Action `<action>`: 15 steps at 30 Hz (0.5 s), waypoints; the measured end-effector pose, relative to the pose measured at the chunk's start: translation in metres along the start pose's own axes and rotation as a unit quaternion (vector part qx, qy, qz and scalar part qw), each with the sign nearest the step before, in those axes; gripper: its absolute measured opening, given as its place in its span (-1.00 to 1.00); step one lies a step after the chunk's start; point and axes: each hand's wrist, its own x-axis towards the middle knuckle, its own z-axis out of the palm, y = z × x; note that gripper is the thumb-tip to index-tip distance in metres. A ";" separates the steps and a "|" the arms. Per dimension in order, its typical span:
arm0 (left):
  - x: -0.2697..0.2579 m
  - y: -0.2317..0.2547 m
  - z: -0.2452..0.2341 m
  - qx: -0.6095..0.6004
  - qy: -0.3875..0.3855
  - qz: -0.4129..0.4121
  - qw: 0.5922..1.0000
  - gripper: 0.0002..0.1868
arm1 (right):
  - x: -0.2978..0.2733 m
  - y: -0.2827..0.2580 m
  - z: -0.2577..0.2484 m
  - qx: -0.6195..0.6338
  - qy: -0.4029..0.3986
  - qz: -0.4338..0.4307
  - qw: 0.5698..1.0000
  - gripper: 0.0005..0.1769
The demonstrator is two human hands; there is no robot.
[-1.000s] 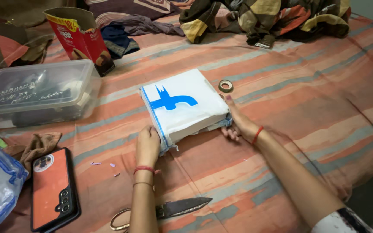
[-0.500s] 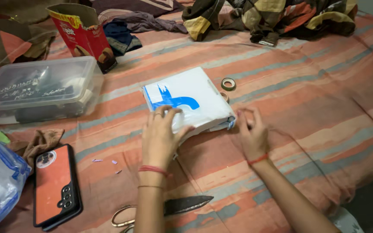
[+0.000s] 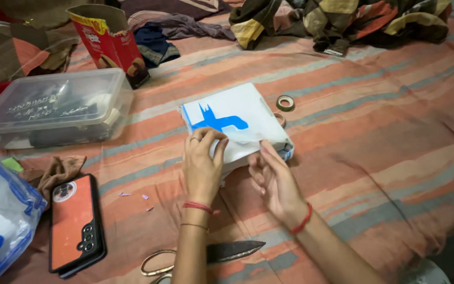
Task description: The person places a white box into a plastic shipping bag, folds the bag around the box, and secures it with tape. They then place the wrapped package on a shelf and tidy the workspace by moving scissors and other items.
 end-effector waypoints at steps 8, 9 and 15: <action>0.004 -0.008 -0.001 -0.062 0.019 -0.014 0.998 -0.83 | 0.031 0.003 -0.002 -0.305 0.001 0.051 0.951 -0.64; 0.005 -0.011 -0.003 -0.078 0.024 -0.027 0.996 -0.80 | 0.029 0.004 -0.005 -0.316 -0.001 0.041 0.948 -0.63; 0.006 -0.022 -0.012 -0.097 0.003 -0.142 0.985 -0.78 | -0.007 0.009 -0.026 -0.398 0.045 0.135 0.906 -0.51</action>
